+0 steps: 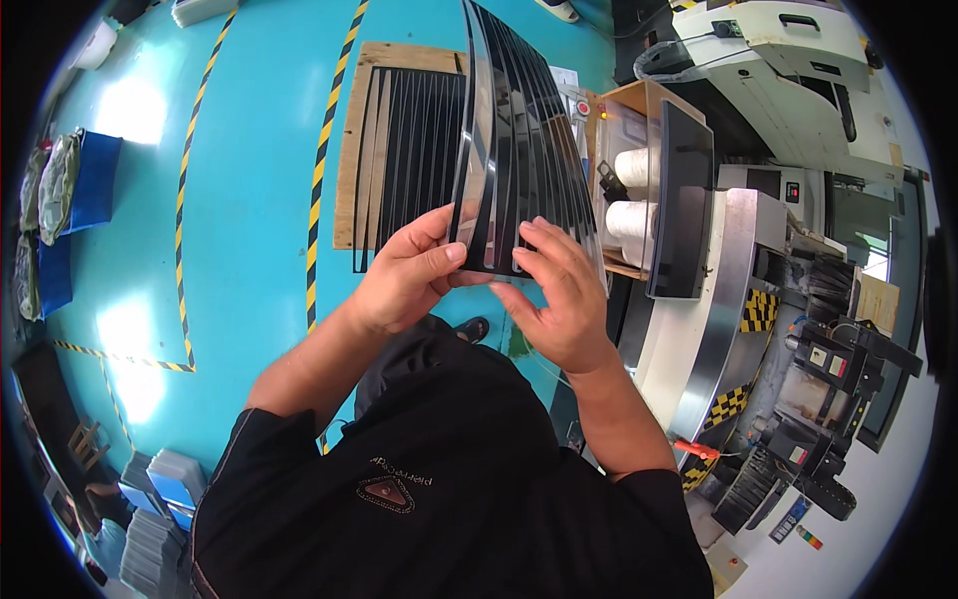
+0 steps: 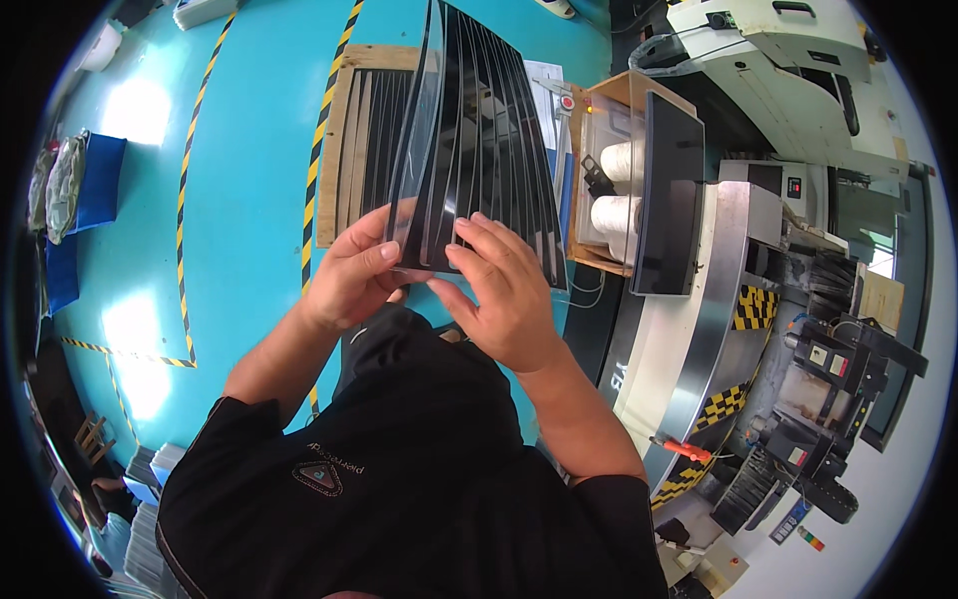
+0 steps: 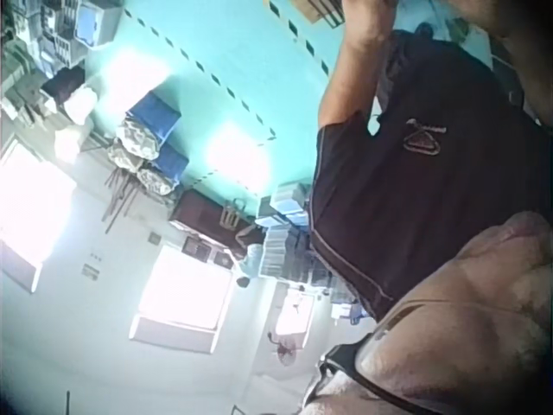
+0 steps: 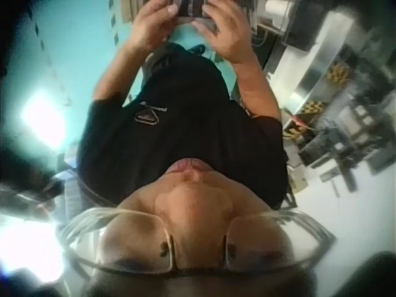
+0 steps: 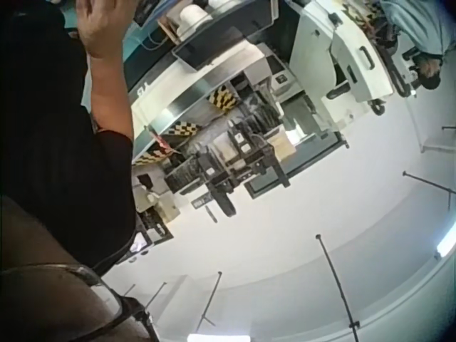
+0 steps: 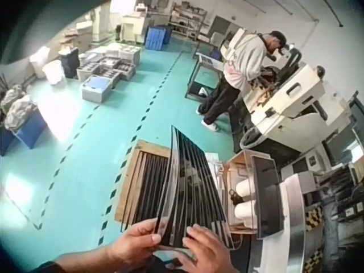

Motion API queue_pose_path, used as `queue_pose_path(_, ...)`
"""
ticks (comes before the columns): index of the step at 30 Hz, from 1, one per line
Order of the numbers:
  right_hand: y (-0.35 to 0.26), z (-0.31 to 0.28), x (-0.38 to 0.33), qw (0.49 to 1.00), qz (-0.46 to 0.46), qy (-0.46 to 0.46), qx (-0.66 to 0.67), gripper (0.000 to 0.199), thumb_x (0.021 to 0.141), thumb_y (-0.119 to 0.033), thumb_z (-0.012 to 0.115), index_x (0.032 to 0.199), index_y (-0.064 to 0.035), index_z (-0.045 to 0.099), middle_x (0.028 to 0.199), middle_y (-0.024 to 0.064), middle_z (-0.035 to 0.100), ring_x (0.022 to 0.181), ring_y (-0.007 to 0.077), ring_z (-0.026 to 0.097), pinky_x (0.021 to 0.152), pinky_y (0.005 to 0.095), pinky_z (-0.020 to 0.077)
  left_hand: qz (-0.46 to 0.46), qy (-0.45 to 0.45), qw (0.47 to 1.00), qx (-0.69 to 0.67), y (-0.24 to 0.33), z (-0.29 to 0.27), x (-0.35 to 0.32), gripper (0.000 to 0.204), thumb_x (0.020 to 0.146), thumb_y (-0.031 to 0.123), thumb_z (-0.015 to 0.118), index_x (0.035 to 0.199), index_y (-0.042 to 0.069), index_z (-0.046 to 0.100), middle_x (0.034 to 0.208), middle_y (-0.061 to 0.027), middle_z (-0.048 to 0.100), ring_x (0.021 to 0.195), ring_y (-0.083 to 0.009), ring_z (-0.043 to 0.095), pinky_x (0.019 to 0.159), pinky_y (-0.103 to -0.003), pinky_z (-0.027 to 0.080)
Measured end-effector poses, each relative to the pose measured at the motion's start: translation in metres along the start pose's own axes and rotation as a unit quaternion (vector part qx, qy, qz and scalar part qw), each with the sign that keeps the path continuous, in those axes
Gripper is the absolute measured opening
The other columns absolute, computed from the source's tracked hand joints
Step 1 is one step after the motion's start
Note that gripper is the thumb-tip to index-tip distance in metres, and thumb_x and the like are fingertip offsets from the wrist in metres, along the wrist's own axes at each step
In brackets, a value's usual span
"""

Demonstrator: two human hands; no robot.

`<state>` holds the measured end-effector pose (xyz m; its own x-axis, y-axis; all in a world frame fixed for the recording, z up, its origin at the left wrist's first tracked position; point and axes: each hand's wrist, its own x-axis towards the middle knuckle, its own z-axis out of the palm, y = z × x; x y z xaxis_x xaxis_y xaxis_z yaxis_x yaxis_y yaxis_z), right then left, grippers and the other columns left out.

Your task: The person cleans a machine bed using an air gun, places flat panels onto the bed, and operates the control panel. After machining, the person uses the air gun to blow debris off the cut panels, unloads them to separate the cut pieces by hand, and loads new panels to restart the machine.

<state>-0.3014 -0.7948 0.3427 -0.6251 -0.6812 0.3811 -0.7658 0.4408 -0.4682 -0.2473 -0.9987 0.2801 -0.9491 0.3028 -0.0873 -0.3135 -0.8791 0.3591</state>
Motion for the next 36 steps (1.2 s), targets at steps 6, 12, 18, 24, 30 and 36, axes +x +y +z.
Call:
queue_pose_path(6,0.002,-0.019,-0.009,0.998,0.011,0.000,-0.057,0.041,0.076,-0.007,0.084,0.112,-0.0031,0.064,0.123,0.0146,0.067,0.116,0.0339,0.065,0.102,0.0496,0.0502,-0.009,0.020,0.999,-0.047,0.000,0.002,0.005,0.046,0.103,0.006,0.051,0.147,0.000,0.041,0.134,-0.0138,0.061,0.116,-0.0240,0.066,0.097,-0.038,0.059)
queue_pose_path(12,-0.006,-0.036,-0.009,0.997,0.013,0.013,-0.073,0.032,0.078,-0.002,0.081,0.106,-0.0026,0.066,0.116,0.0138,0.070,0.109,0.0326,0.069,0.100,0.0486,0.0518,-0.018,-0.013,0.995,-0.095,-0.005,0.007,0.013,0.045,0.103,0.008,0.052,0.146,0.000,0.041,0.125,-0.0120,0.066,0.113,-0.0230,0.068,0.095,-0.039,0.061)
queue_pose_path(18,-0.009,-0.042,-0.009,0.996,0.018,0.020,-0.081,0.028,0.079,-0.001,0.079,0.104,-0.0025,0.066,0.113,0.0135,0.072,0.107,0.0320,0.070,0.098,0.0478,0.0532,-0.019,-0.013,0.995,-0.102,-0.012,0.008,0.016,0.045,0.103,0.008,0.052,0.146,0.001,0.041,0.122,-0.0128,0.067,0.109,-0.0246,0.070,0.094,-0.042,0.061)
queue_pose_path(24,-0.008,-0.042,-0.012,0.996,0.024,0.022,-0.080,0.027,0.079,0.000,0.079,0.103,-0.0023,0.066,0.113,0.0137,0.072,0.106,0.0322,0.070,0.097,0.0478,0.0533,-0.010,-0.005,0.995,-0.095,-0.016,0.011,0.013,0.046,0.103,0.007,0.050,0.148,0.001,0.038,0.126,-0.0151,0.066,0.112,-0.0279,0.069,0.093,-0.045,0.062)
queue_pose_path(30,-0.006,-0.037,-0.016,0.997,0.003,0.031,-0.072,0.026,0.080,-0.004,0.079,0.104,-0.0036,0.069,0.116,0.0110,0.070,0.108,0.0290,0.068,0.096,0.0440,0.0535,0.010,-0.021,0.996,-0.083,-0.017,0.014,0.007,0.048,0.101,0.004,0.051,0.147,0.003,0.038,0.133,-0.0171,0.060,0.118,-0.0306,0.066,0.096,-0.047,0.060)
queue_pose_path(36,-0.007,-0.031,-0.018,0.998,0.001,0.036,-0.056,0.028,0.079,-0.003,0.079,0.105,-0.0030,0.068,0.117,0.0115,0.069,0.109,0.0297,0.068,0.096,0.0414,0.0540,0.029,-0.034,0.995,-0.089,-0.023,0.013,0.002,0.046,0.099,-0.001,0.052,0.142,0.012,0.040,0.142,-0.0160,0.053,0.128,-0.0370,0.058,0.102,-0.057,0.055)
